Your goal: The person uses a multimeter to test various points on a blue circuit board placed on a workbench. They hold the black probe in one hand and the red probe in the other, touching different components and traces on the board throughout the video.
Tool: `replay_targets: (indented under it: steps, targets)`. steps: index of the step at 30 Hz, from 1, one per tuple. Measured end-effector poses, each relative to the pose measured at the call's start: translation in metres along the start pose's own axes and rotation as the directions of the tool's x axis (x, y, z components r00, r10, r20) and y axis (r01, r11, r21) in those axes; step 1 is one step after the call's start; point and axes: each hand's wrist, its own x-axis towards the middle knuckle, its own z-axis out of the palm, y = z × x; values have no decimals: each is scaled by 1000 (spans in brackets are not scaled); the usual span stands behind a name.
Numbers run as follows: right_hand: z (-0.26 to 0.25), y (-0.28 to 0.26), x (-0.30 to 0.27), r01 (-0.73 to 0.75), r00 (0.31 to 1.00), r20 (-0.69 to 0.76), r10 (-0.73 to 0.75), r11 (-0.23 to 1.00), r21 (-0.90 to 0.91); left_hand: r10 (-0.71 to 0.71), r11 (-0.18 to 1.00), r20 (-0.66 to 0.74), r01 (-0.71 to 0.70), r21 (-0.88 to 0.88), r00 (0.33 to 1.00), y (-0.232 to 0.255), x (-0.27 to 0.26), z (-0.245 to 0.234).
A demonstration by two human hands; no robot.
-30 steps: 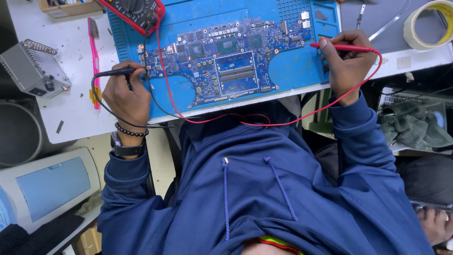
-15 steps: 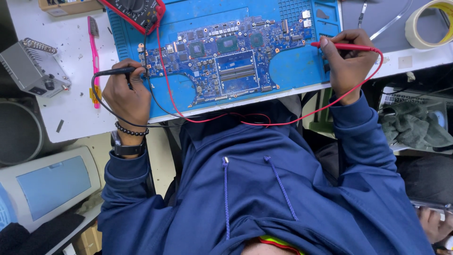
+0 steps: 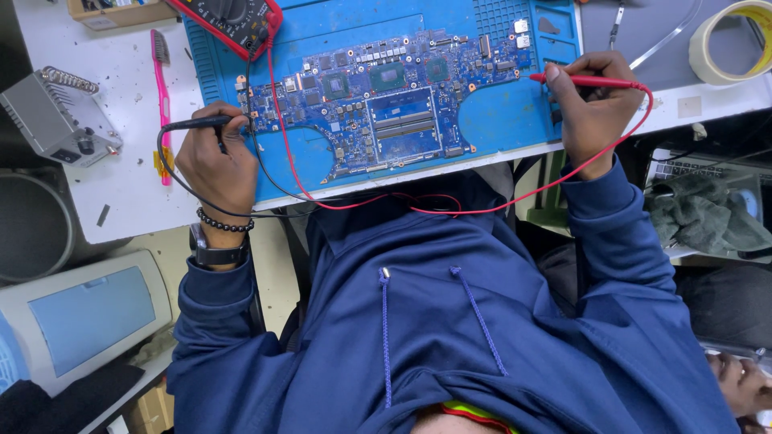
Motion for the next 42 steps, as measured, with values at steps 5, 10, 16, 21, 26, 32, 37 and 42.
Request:
replay_targets:
  steps: [5, 10, 16, 21, 26, 32, 37, 42]
  targets:
    - [1, -2, 0, -20, 1000, -6, 20, 1000, -12, 0, 1000, -4, 0, 5, 1000, -3, -1, 1]
    - [1, 0, 1, 22, 1000, 1, -22, 1000, 8, 0, 1000, -6, 0, 9, 1000, -1, -1, 1]
    - [1, -1, 3, 20, 1000, -18, -20, 1000, 1, -3, 1000, -1, 3, 19, 1000, -1, -1, 1]
    - [2, -5, 2, 16, 1000, -4, -16, 1000, -20, 0, 1000, -10, 0, 20, 1000, 0, -1, 1]
    - [2, -2, 2, 18, 1000, -14, -18, 999, -29, 2, 1000, -7, -2, 24, 1000, 0, 0, 1]
    - [3, -5, 3, 23, 1000, -10, -23, 999, -25, 3, 1000, -12, -3, 24, 1000, -1, 0, 1]
    - [-1, -12, 9, 3, 1000, 29, -3, 1000, 11, 7, 1000, -24, -7, 13, 1000, 1, 1, 1]
    - [6, -29, 35, 124, 990, 60, -130, 987, 104, -9, 999, -28, 10, 50, 1000, -3, -3, 4]
